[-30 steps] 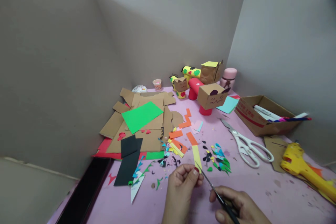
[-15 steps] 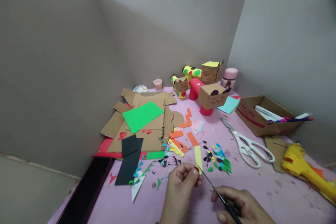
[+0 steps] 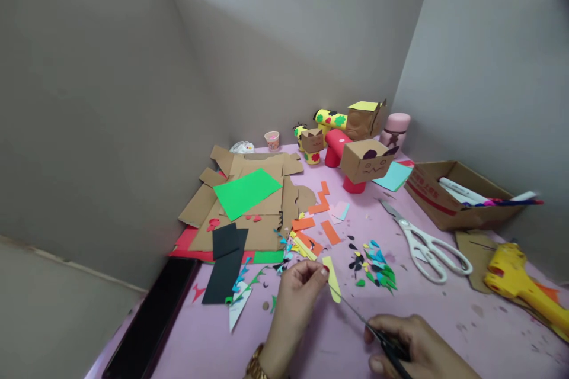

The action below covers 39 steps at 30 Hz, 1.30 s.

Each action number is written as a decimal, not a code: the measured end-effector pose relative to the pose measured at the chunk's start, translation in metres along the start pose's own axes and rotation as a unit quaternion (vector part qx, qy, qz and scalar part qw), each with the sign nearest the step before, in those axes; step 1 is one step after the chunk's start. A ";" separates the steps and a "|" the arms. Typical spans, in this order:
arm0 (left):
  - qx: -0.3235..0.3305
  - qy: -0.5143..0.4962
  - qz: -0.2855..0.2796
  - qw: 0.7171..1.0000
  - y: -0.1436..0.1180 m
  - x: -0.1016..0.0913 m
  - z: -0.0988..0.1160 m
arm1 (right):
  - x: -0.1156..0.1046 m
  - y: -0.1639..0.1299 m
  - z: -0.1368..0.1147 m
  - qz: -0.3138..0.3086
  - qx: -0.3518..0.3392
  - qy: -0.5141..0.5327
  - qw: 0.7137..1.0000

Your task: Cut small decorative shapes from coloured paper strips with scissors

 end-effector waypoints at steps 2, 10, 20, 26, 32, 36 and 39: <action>0.001 0.011 -0.005 1.000 0.003 0.002 -0.006 | 0.001 0.003 0.002 -0.013 -0.011 -0.035 0.999; 0.032 0.074 -0.004 0.997 0.012 0.002 -0.022 | 0.002 0.011 0.009 -0.023 -0.010 -0.090 0.996; 0.061 0.112 -0.004 0.992 0.013 0.004 -0.022 | 0.000 0.012 0.011 -0.020 -0.016 -0.124 0.992; 0.055 0.097 0.012 0.994 0.014 0.000 -0.020 | -0.001 0.011 0.008 -0.016 -0.015 -0.117 0.993; 0.010 0.028 0.041 0.999 0.012 -0.004 -0.021 | -0.008 0.012 0.011 -0.020 -0.004 -0.031 0.999; -0.045 -0.054 0.046 0.996 0.006 -0.002 -0.023 | -0.009 0.014 0.011 0.023 0.024 0.036 0.999; -0.074 -0.115 0.060 0.989 -0.001 -0.001 -0.021 | 0.000 0.013 0.009 0.042 0.031 0.077 0.996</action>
Point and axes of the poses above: each hand's wrist, its own y-axis towards the middle knuckle, its own x-axis out of the palm, z = x × y, the point moved 8 cm from there along y, towards the middle knuckle, and after that the axes turned 11 degrees about z, right-handed, at the moved point
